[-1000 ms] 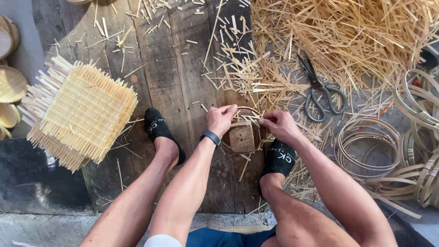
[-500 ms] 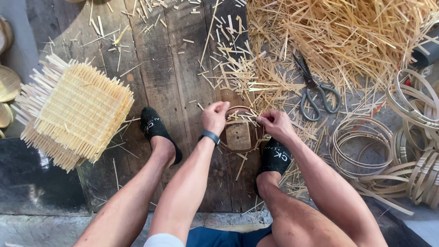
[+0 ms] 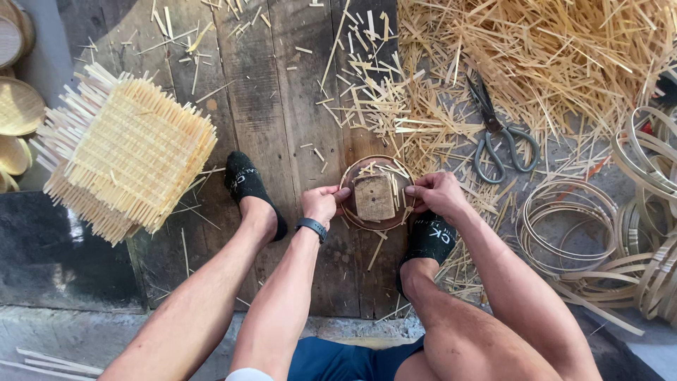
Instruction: The person sits on the floor weaving a round bamboo sieve: they interlace bamboo strips over a woven mat, fit a bent bamboo rim around the edge, press the weave over a round wooden form, trim excess strips with scissors, and place the finished sieve onto a pile of completed sieves.
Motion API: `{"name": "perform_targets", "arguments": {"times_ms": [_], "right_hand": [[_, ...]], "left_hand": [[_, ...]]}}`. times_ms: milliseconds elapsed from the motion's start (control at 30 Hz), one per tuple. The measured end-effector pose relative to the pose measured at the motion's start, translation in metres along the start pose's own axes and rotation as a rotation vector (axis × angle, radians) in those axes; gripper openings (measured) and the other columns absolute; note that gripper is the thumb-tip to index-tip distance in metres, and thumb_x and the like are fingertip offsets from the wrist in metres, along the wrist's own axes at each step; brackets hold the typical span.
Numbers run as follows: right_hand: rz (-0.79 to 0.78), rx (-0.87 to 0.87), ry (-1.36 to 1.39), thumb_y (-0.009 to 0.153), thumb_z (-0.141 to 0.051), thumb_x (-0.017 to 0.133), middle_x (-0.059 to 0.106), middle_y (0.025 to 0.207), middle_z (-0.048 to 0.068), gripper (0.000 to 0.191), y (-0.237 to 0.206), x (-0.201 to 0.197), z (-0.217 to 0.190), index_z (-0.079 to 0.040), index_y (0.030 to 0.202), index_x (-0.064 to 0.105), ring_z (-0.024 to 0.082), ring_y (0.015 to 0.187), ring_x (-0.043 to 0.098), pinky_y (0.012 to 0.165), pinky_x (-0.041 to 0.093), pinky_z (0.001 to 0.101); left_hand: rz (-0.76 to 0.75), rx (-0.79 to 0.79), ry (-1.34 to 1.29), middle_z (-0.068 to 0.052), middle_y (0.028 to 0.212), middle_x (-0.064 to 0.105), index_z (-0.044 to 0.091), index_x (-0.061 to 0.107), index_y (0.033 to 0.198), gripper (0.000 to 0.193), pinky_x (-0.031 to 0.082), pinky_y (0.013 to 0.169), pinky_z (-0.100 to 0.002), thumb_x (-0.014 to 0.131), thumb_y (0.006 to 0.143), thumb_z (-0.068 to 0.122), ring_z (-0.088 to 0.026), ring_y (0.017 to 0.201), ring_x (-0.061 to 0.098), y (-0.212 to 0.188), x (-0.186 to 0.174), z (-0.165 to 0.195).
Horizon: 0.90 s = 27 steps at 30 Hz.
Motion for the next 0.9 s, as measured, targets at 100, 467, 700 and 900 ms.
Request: {"name": "perform_targets", "arguments": {"times_ms": [100,467,700,900], "right_hand": [[-0.068,-0.053,0.172,0.093,-0.011,0.073,0.075,0.087,0.015,0.02,-0.015,0.004,-0.008,0.007,0.103,0.073,0.022,0.069,0.072,0.063,0.061,0.0342],[-0.005,0.047,0.314,0.096,-0.008,0.065,0.074,0.084,0.017,0.016,-0.011,0.04,0.021,0.007,0.099,0.071,0.025,0.069,0.074,0.062,0.064,0.0354],[-0.003,-0.047,0.251,0.096,-0.019,0.067,0.071,0.1,0.02,0.035,-0.027,0.027,-0.001,0.008,0.118,0.059,0.027,0.084,0.074,0.069,0.065,0.0381],[-0.045,-0.246,0.393,0.079,-0.028,0.079,0.061,0.118,0.009,0.076,-0.054,0.03,-0.04,-0.009,0.139,0.037,0.021,0.1,0.069,0.077,0.065,0.0368]], "left_hand": [[-0.062,0.024,-0.21,-0.01,0.097,0.077,-0.001,0.076,0.11,0.024,0.057,0.072,-0.035,0.077,0.092,0.015,-0.019,0.083,0.07,-0.013,0.004,0.005],[-0.152,-0.134,-0.412,-0.012,0.099,0.074,-0.003,0.065,0.112,0.019,0.062,0.072,-0.036,0.061,0.1,0.011,-0.025,0.084,0.074,-0.048,0.066,-0.049],[-0.136,-0.018,-0.311,-0.016,0.098,0.073,0.002,0.059,0.116,0.024,0.062,0.068,-0.041,0.065,0.093,0.006,-0.03,0.079,0.074,-0.047,0.05,-0.028],[-0.167,0.867,0.436,-0.019,0.11,0.076,0.0,0.057,0.121,0.045,0.059,0.091,-0.041,0.074,0.081,0.011,-0.033,0.101,0.076,-0.108,0.027,0.086]]}}
Point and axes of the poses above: each hand's wrist, its own y-axis towards the middle knuckle, its own x-axis out of the palm, z = x × y, the point moved 7 cm from there along y, towards the middle knuckle
